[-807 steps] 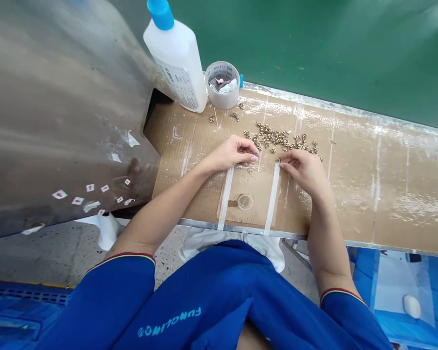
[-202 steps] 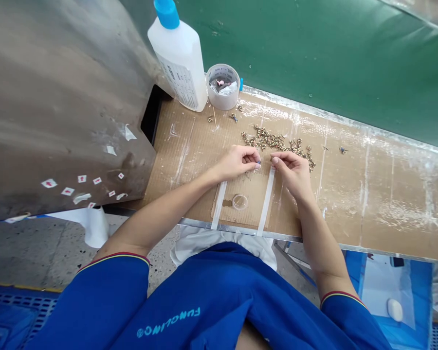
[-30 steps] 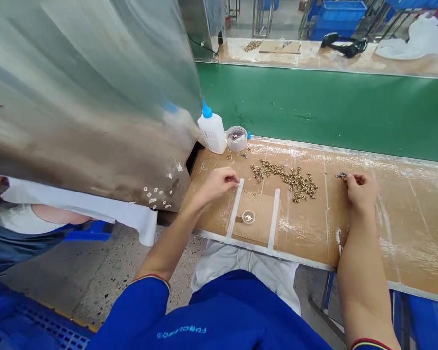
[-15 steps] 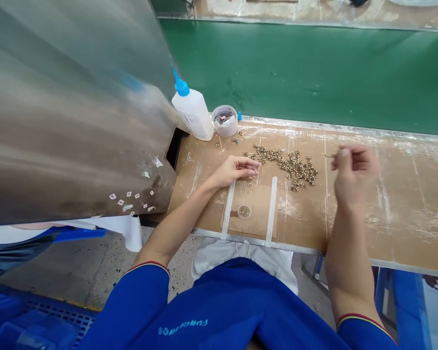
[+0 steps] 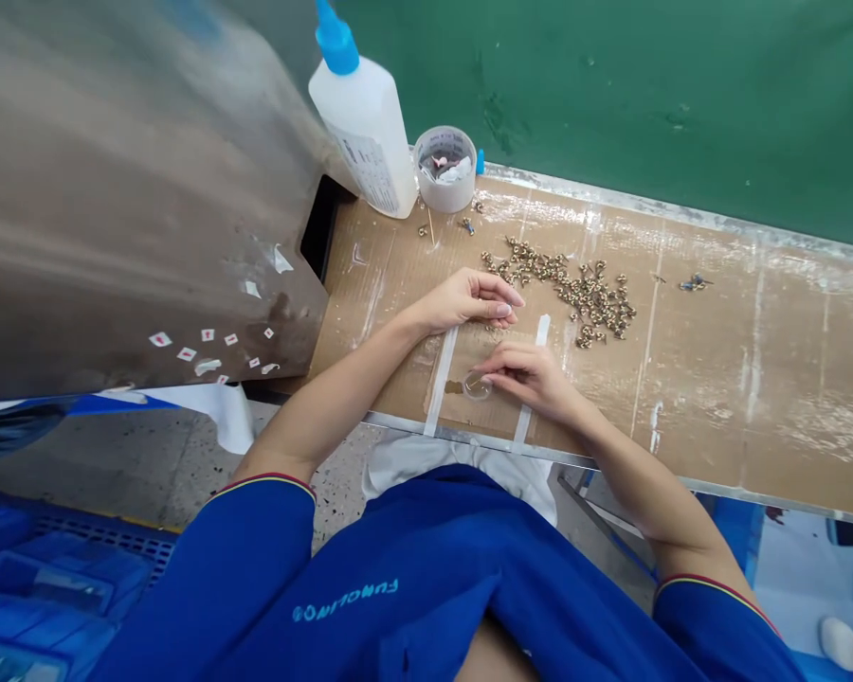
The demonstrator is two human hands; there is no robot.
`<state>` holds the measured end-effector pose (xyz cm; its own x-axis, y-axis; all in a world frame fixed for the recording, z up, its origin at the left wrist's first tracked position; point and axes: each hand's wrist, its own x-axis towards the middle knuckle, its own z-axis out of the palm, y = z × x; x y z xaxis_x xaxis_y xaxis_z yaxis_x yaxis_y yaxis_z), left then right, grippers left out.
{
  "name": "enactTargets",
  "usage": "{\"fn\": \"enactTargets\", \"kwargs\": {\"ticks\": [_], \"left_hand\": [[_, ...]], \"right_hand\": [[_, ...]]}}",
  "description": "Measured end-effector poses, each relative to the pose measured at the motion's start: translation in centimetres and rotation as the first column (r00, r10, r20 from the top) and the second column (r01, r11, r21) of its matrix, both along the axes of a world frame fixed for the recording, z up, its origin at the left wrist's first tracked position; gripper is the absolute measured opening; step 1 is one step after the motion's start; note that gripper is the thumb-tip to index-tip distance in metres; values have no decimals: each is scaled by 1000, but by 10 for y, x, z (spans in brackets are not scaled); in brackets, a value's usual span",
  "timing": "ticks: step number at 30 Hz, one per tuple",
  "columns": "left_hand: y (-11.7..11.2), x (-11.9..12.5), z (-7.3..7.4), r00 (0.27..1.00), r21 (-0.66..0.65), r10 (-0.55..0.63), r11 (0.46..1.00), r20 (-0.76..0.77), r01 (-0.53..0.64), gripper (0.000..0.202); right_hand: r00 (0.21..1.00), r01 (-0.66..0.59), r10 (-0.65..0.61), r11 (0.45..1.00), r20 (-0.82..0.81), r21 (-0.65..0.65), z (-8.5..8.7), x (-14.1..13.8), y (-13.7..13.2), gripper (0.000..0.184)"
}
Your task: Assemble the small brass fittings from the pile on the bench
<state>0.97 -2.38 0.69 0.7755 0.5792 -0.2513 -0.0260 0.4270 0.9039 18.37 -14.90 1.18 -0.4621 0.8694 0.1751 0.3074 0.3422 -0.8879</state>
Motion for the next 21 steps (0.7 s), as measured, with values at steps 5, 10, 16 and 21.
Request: {"fn": "enactTargets", "kwargs": {"ticks": [5,10,16,21], "left_hand": [[0,4,1,1000,10,-16,1000,26,16,24],[0,6,-2,998,47,-25,999,57,22,32],[-1,6,-2,999,143,-13,990,30,9,27],[-4,7,0,999,252,-36,967,-15,38,16]], "right_hand": [[1000,4,-1,994,-19,109,1,-4,-2,23],[990,-52,20,972,139,229,2,-14,-4,21],[979,-63,2,955,205,291,9,-3,0,24],[997,-47,42,994,60,96,5,-3,1,33]]}}
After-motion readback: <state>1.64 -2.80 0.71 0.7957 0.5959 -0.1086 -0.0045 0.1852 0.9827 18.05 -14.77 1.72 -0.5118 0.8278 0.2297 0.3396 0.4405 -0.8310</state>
